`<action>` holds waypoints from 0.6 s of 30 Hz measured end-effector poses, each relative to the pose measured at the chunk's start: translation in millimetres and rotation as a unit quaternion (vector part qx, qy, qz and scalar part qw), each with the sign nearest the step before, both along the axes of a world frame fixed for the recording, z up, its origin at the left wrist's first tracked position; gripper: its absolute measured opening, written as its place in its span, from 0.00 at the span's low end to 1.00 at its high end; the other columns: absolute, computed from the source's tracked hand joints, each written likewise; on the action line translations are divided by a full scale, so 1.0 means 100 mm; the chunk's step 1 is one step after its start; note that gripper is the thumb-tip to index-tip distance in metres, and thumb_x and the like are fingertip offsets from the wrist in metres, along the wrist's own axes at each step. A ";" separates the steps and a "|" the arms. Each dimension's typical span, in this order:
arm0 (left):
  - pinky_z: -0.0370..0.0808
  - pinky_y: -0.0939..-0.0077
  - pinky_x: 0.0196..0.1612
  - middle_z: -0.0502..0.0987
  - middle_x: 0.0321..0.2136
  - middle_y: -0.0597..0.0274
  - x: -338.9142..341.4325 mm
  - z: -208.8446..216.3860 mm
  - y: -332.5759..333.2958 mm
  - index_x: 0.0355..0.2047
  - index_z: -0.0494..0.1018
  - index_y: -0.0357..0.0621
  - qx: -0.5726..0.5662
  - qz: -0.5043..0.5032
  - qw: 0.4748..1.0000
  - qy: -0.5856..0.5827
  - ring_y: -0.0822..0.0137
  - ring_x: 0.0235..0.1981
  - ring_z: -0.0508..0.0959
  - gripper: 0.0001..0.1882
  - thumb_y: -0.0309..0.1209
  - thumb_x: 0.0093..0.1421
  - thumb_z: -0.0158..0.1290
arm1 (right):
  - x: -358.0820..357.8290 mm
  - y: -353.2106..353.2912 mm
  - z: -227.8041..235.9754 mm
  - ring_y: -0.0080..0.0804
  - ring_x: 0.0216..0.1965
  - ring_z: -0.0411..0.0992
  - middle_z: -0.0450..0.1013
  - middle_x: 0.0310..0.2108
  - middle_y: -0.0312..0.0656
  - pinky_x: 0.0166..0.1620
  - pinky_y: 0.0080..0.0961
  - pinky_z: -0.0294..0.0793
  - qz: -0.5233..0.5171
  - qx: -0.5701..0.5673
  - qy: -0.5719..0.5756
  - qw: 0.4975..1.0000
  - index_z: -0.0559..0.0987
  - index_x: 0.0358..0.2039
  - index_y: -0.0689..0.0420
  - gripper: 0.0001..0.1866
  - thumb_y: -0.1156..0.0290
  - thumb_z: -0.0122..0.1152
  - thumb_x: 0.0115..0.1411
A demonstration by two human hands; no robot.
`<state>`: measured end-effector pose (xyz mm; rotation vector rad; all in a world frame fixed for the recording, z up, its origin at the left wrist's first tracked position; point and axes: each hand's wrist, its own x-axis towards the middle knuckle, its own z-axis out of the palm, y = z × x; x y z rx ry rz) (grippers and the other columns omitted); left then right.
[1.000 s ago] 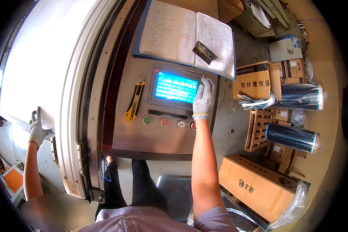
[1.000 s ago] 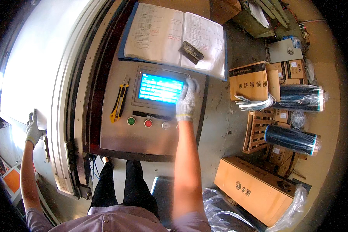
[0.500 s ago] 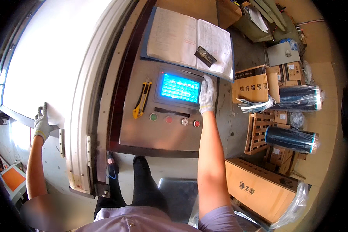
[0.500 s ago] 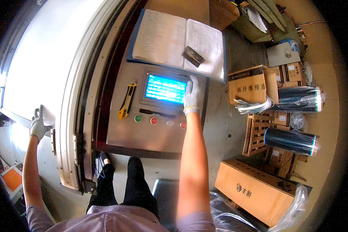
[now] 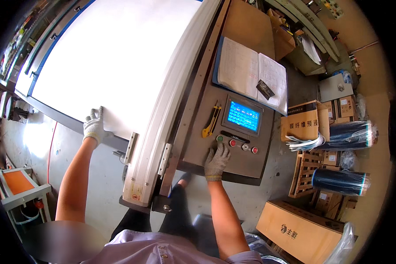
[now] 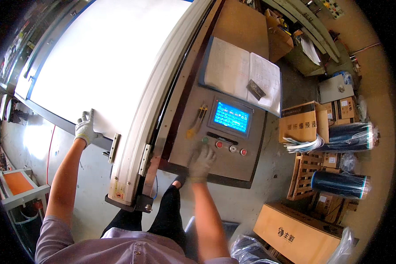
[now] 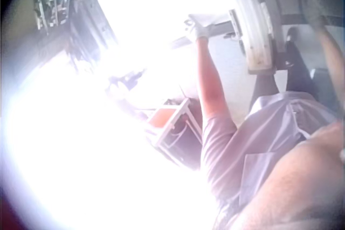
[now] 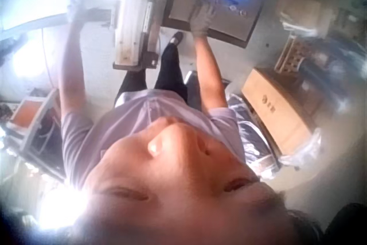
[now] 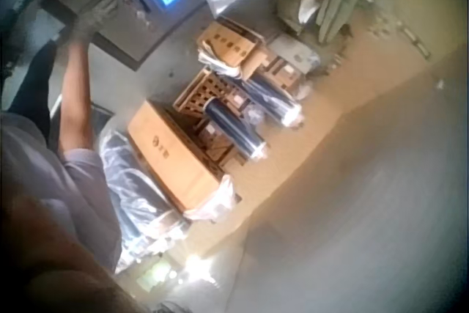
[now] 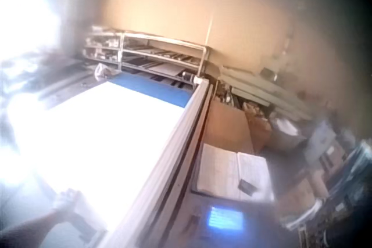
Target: The person writes on a black sheet with a marker, then places it on a machine table. They load a large white sheet into the machine, adjust the clamps, and use a hex key to tighten bolts on the machine's side. Finally, they operate the machine's control panel.
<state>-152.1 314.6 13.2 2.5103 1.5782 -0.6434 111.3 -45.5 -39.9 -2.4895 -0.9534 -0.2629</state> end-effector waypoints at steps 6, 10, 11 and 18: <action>0.65 0.55 0.60 0.51 0.66 0.42 0.01 0.07 -0.01 0.70 0.45 0.52 -0.007 -0.005 1.000 -0.005 0.41 0.59 0.63 0.66 0.48 0.35 0.73 | -0.01 0.05 0.00 0.57 0.53 0.62 0.66 0.51 0.55 0.56 0.49 0.61 -0.052 -0.064 0.005 0.997 0.68 0.55 0.61 0.23 0.66 0.54 0.61; 0.66 0.55 0.59 0.53 0.65 0.45 -0.06 -0.03 0.01 0.70 0.46 0.53 0.010 -0.015 1.000 -0.007 0.42 0.58 0.65 0.65 0.49 0.35 0.72 | 0.06 0.13 -0.02 0.55 0.51 0.64 0.66 0.50 0.52 0.53 0.48 0.63 -0.056 -0.060 -0.023 0.996 0.68 0.55 0.57 0.23 0.68 0.53 0.59; 0.66 0.55 0.59 0.53 0.65 0.45 -0.04 0.02 0.01 0.70 0.46 0.54 0.004 -0.012 1.000 -0.005 0.43 0.58 0.64 0.65 0.49 0.35 0.72 | 0.05 0.14 -0.01 0.54 0.50 0.65 0.67 0.50 0.51 0.51 0.48 0.64 -0.062 -0.064 -0.038 0.995 0.68 0.56 0.56 0.24 0.70 0.52 0.58; 0.60 0.52 0.64 0.47 0.68 0.43 -0.30 -0.12 0.34 0.70 0.43 0.64 -0.015 -0.041 0.999 -0.031 0.36 0.65 0.53 0.63 0.50 0.38 0.70 | 0.02 0.14 0.03 0.56 0.51 0.64 0.67 0.49 0.54 0.54 0.48 0.63 -0.081 -0.066 0.004 0.995 0.70 0.54 0.56 0.20 0.66 0.53 0.62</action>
